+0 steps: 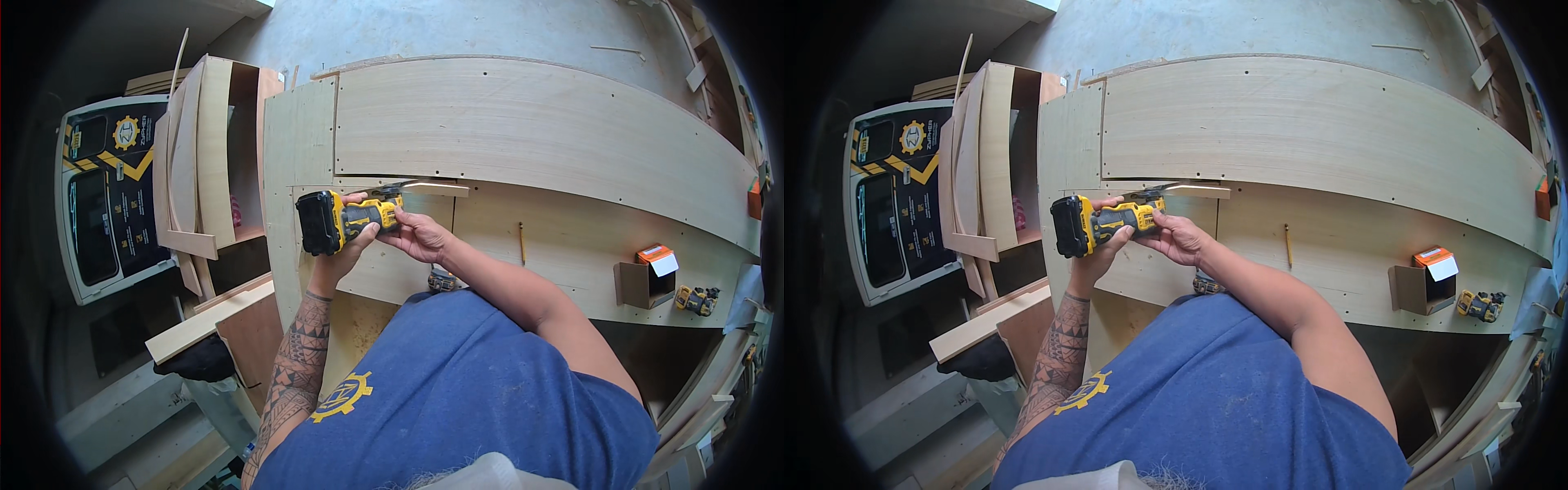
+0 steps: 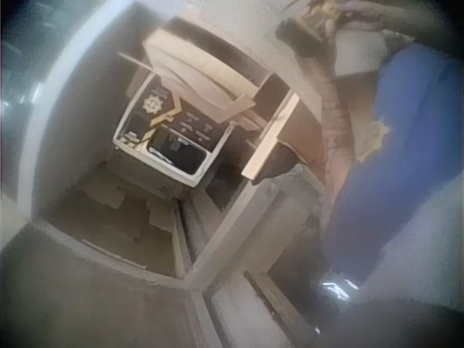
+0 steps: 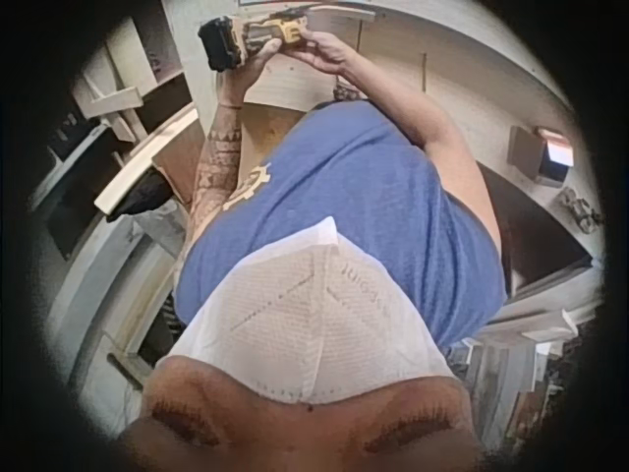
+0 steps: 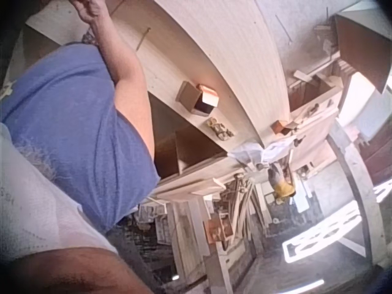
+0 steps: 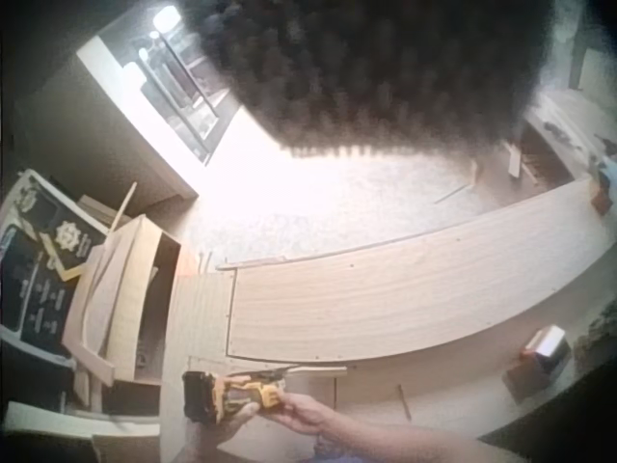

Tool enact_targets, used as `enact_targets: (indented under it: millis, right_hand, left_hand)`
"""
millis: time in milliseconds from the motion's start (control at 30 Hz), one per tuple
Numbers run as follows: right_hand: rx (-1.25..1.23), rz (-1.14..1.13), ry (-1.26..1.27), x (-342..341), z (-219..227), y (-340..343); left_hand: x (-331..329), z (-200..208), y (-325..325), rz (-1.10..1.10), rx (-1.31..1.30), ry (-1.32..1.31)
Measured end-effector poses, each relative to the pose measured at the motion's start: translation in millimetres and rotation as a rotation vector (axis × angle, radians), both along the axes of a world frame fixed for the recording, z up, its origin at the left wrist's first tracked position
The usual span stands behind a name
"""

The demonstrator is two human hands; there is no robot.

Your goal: Assemble a curved wooden panel onto a furniture base using a multi-tool and drill.

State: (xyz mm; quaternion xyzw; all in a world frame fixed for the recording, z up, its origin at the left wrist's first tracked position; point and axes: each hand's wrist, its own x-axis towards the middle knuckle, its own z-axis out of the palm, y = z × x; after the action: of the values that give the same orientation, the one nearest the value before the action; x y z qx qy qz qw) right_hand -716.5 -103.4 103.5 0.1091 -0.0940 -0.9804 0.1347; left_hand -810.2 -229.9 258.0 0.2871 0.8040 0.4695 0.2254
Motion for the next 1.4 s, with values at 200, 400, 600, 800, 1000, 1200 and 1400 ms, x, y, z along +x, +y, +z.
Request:
enact_targets:
  millis: [200, 400, 600, 800, 1000, 1200, 1400]
  right_hand:
    - [0.028, -0.001, 0.002, 0.1, -10.5, -2.6]
    - [0.037, -0.003, -0.023, 1.7, -9.5, -5.3]
    - [0.051, -0.015, -0.009, 13.0, 5.5, 9.3]
    - [0.051, -0.011, -0.053, 17.1, 6.0, 15.9]
    - [0.046, -0.012, -0.061, 20.2, 0.3, 16.8]
    - [0.047, 0.016, -0.059, 21.5, -2.0, 18.5]
    - [0.003, 0.001, -0.028, 19.6, -7.8, 17.1]
  left_hand:
    - [2.5, -5.0, -1.1, 0.029, -0.014, -0.058]
    - [8.0, -20.8, -13.0, 0.031, 0.031, 0.011]
    - [13.5, -6.2, 0.8, 0.037, 0.071, -0.035]
    - [19.0, -16.8, 4.2, 0.034, 0.051, -0.015]
    - [27.5, -13.5, 10.5, 0.096, 0.071, -0.091]
    - [28.8, -18.4, 10.3, 0.04, 0.111, 0.015]
    - [21.9, -13.1, 13.1, -0.007, 0.044, -0.001]
